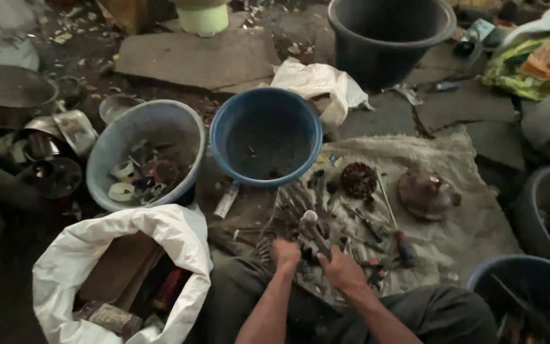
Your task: The person sits on the ground and uses a hammer and chisel to chip away at a metal gear. They repeatedly strike the gear's teeth and inner rim, rotating the gear to access different areas. The person occasionally pauses to reposition the gear or adjust their grip on the tools.
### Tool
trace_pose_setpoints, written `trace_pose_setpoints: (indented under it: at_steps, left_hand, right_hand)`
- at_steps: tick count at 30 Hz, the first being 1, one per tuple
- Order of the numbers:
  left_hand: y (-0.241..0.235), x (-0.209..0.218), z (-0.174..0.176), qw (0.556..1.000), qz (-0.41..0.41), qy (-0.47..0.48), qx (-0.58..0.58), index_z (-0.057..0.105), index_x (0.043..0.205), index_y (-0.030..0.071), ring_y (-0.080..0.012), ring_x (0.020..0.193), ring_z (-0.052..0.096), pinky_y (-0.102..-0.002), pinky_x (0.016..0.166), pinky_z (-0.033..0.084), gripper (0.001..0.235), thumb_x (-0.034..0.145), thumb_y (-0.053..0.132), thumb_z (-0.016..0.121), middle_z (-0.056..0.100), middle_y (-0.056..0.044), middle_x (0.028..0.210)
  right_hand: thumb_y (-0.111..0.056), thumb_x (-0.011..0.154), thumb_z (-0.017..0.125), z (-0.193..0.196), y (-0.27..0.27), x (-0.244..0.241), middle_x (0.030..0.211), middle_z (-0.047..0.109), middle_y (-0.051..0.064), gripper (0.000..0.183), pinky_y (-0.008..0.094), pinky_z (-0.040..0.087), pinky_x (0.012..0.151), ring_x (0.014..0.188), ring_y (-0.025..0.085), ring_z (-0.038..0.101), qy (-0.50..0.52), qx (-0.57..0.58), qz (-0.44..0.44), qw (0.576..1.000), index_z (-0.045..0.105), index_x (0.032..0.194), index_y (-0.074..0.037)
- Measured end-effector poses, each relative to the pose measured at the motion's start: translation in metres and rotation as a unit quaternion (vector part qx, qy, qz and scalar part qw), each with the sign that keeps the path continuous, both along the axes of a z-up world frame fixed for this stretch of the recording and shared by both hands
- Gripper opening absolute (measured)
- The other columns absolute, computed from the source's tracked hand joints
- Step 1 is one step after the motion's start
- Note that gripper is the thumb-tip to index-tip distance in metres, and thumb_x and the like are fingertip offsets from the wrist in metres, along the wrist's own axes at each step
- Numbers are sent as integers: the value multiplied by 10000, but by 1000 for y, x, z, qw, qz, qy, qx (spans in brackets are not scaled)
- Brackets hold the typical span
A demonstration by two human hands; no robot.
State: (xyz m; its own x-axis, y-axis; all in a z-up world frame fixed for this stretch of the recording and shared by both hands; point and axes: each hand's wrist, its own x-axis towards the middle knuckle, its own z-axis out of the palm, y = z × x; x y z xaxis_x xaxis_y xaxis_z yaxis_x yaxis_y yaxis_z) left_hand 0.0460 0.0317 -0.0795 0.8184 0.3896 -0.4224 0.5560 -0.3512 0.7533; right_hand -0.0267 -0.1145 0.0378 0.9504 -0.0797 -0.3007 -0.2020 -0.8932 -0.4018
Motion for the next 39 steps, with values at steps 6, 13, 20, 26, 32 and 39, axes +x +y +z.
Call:
trace_pose_setpoints:
  at_steps: [6,13,20,26,32,39]
  left_hand:
    - [1,-9,-6,998,-10,48,-37,766,905,-19,-427,912,734,-495,823,562,442,748,385,850,743,-257,923]
    - [0,0,0,999,-12,-16,35,783,865,-26,-427,956,736,-482,822,592,341,709,275,821,738,-275,935]
    - [-1,-4,-9,996,-41,74,-7,720,831,-69,-404,823,725,-499,730,551,509,817,427,832,737,-263,866]
    - [3,-5,-2,996,-16,-12,-81,716,800,-70,-329,653,645,-466,623,503,395,793,308,827,702,-203,754]
    - [6,-16,1,963,72,37,-256,688,824,-148,-227,619,550,-465,564,443,385,837,218,810,639,-130,694]
    - [7,-4,29,957,116,-26,-266,714,878,-105,-187,712,658,-433,654,526,344,761,187,852,737,-93,799]
  right_hand:
    - [-545,938,535,-2,-8,-11,879,706,281,637,574,546,712,810,484,712,-18,74,-54,996,476,1326,-44]
    - [-539,972,577,-13,-3,1,902,703,260,525,576,498,762,891,497,665,-40,14,8,999,605,1160,-50]
    - [-556,948,482,10,-14,-13,835,719,245,581,538,548,703,750,451,702,-24,126,-67,990,581,1266,-79]
    - [-558,961,555,4,-4,2,880,698,249,587,556,514,714,836,471,665,-50,0,28,998,592,1209,-28]
    - [-542,946,522,-12,-9,-6,882,717,244,543,550,541,737,847,449,704,-118,81,-22,989,612,1167,-55]
    - [-498,913,689,-53,-24,15,909,708,261,493,537,523,724,873,481,661,-119,121,1,986,667,1008,-14]
